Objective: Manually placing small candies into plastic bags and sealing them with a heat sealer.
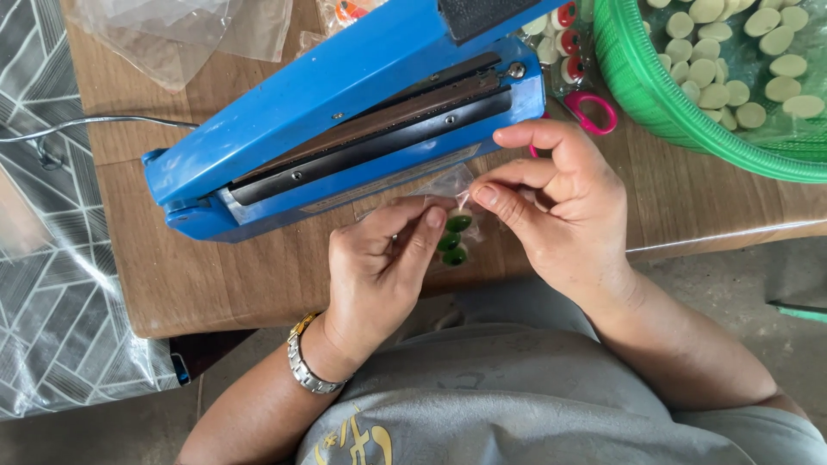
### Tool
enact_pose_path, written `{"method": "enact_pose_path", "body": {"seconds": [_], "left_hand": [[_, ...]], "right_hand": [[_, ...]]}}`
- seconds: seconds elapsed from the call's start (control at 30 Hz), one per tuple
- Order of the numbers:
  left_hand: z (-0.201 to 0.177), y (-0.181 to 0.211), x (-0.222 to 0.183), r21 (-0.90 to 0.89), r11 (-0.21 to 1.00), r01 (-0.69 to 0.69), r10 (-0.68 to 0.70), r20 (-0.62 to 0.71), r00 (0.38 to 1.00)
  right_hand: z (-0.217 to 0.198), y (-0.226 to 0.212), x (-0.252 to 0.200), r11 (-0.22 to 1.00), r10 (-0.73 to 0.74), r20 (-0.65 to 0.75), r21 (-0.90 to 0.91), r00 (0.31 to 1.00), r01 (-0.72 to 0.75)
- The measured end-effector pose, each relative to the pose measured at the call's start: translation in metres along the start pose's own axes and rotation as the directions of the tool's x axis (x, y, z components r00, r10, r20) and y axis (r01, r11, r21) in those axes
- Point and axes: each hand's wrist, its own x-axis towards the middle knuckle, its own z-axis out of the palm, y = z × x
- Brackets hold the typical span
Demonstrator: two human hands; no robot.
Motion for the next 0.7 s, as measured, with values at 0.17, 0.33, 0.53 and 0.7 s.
{"method": "enact_pose_path", "body": {"seconds": [0.17,0.33,0.53,0.7], "left_hand": [[0.001,-0.002,-0.003,-0.083,0.996,-0.009,0.005,-0.043,0.999],[-0.010,-0.003,0.001,-0.415,0.835,0.361,-0.268,0.265,0.926],[-0.008,-0.009,0.006,-0.573,0.628,0.526,-0.439,0.296,0.848],[-0.015,-0.005,0.019,-0.517,0.667,0.537,-0.506,0.214,0.835]], "right_hand": [[-0.002,0.005,0.000,0.972,0.086,0.025,0.217,0.996,-0.089],[0.000,-0.006,0.010,0.950,0.121,0.080,0.279,0.989,-0.138],[0.002,-0.026,0.029,0.955,-0.222,0.051,-0.192,0.974,0.228],[-0.026,-0.046,0.027,0.709,-0.633,0.046,-0.366,0.773,0.603]]}}
